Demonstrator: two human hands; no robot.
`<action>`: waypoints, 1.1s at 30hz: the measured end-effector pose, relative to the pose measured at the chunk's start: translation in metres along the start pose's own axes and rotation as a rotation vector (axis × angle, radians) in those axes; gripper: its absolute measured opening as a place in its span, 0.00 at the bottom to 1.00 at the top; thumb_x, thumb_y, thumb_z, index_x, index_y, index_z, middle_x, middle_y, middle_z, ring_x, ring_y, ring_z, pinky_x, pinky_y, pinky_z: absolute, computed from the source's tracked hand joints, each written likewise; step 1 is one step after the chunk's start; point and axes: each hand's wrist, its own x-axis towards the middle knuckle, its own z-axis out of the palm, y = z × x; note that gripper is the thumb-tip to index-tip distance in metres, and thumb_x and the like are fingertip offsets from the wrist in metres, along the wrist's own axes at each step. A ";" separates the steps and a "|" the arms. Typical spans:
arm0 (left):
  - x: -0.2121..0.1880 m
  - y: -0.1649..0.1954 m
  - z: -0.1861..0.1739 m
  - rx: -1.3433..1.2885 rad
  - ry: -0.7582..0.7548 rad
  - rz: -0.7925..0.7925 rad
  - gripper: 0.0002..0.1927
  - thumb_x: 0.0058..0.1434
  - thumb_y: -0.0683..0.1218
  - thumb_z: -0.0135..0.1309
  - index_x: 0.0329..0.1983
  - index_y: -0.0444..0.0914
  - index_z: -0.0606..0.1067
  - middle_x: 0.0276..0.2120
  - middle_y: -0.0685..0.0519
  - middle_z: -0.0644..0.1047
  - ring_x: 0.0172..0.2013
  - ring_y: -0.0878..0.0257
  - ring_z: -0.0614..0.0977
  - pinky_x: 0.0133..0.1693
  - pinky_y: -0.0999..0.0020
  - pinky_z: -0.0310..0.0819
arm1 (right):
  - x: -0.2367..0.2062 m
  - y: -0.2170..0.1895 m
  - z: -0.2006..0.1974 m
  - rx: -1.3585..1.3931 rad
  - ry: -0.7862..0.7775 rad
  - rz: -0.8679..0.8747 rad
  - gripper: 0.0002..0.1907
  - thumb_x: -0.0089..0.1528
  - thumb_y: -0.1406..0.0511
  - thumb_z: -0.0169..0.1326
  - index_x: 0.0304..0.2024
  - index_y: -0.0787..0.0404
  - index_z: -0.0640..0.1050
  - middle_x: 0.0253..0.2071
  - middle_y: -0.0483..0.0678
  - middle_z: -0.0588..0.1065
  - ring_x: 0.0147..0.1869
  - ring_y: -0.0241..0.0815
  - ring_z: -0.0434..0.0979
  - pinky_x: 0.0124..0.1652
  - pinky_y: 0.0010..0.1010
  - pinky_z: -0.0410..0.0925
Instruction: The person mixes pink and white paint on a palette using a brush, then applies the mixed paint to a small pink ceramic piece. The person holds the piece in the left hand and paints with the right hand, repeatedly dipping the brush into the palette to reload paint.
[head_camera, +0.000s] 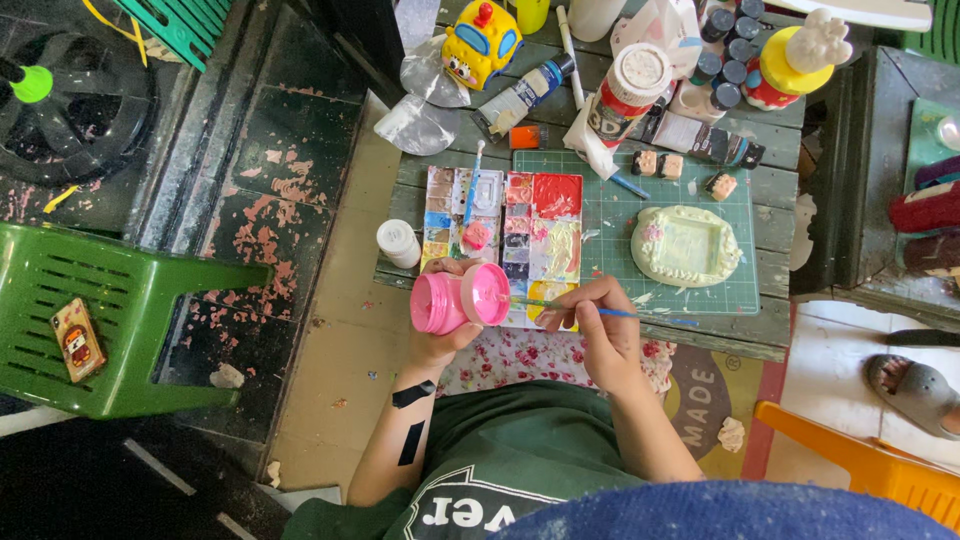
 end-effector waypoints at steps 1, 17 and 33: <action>0.000 0.000 0.000 0.020 0.003 -0.011 0.37 0.51 0.41 0.70 0.60 0.41 0.63 0.63 0.44 0.72 0.64 0.56 0.72 0.68 0.54 0.65 | 0.001 0.001 0.000 0.041 0.003 0.007 0.10 0.75 0.63 0.42 0.47 0.65 0.69 0.39 0.55 0.79 0.41 0.39 0.79 0.42 0.29 0.69; -0.008 0.007 -0.037 -0.047 0.114 0.117 0.40 0.51 0.41 0.70 0.64 0.39 0.62 0.64 0.44 0.71 0.65 0.54 0.72 0.68 0.54 0.64 | 0.102 0.038 -0.034 0.013 0.240 0.220 0.06 0.72 0.64 0.43 0.44 0.59 0.62 0.34 0.52 0.78 0.24 0.37 0.74 0.22 0.26 0.64; -0.007 0.009 -0.027 -0.012 0.092 0.094 0.38 0.53 0.43 0.71 0.63 0.39 0.64 0.62 0.45 0.71 0.63 0.56 0.73 0.66 0.56 0.66 | 0.121 0.031 -0.025 -0.905 0.157 0.277 0.07 0.69 0.63 0.56 0.46 0.57 0.73 0.30 0.48 0.79 0.24 0.42 0.76 0.28 0.35 0.65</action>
